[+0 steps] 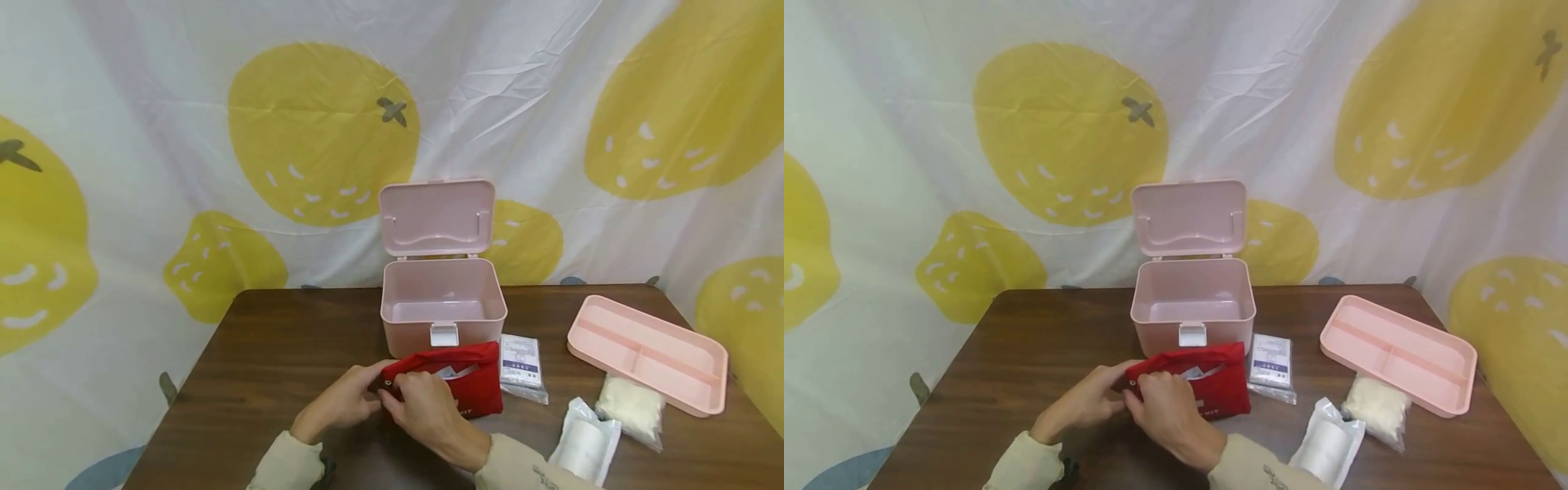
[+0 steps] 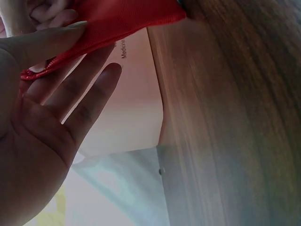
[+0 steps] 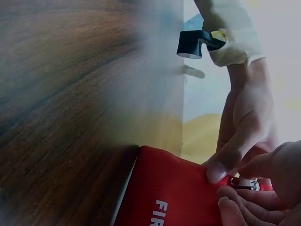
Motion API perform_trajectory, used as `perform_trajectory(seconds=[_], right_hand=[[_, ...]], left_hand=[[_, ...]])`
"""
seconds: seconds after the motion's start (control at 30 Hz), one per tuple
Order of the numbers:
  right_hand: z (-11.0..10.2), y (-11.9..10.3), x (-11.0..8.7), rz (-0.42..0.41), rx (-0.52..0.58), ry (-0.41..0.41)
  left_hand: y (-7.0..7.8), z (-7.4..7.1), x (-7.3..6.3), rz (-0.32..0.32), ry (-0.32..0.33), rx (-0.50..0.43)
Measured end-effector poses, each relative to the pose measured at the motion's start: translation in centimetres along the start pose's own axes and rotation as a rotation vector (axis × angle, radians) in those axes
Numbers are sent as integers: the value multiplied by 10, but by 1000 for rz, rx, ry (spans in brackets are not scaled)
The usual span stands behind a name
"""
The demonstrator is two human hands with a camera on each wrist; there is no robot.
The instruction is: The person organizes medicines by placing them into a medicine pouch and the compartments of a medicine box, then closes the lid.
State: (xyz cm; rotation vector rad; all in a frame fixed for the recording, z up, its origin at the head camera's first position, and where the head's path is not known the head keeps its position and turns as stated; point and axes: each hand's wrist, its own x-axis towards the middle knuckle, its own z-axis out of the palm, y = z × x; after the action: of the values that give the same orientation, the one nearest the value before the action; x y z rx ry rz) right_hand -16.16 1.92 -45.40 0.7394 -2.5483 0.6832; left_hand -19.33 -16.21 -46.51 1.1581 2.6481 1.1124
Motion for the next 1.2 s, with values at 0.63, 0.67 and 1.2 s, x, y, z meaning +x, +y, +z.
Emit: perform_trajectory(seconds=[0.63,0.67,1.2], right_hand=[[4,0,-1,22,-3,10],[3,0,-2,19,-1,8],[9,6,-13,-104,-20,158]], left_hand=[[0,3,3,12,-28,-48],[0,3,3,12,-27,-52],[-4,0,1,-12,50,-109]])
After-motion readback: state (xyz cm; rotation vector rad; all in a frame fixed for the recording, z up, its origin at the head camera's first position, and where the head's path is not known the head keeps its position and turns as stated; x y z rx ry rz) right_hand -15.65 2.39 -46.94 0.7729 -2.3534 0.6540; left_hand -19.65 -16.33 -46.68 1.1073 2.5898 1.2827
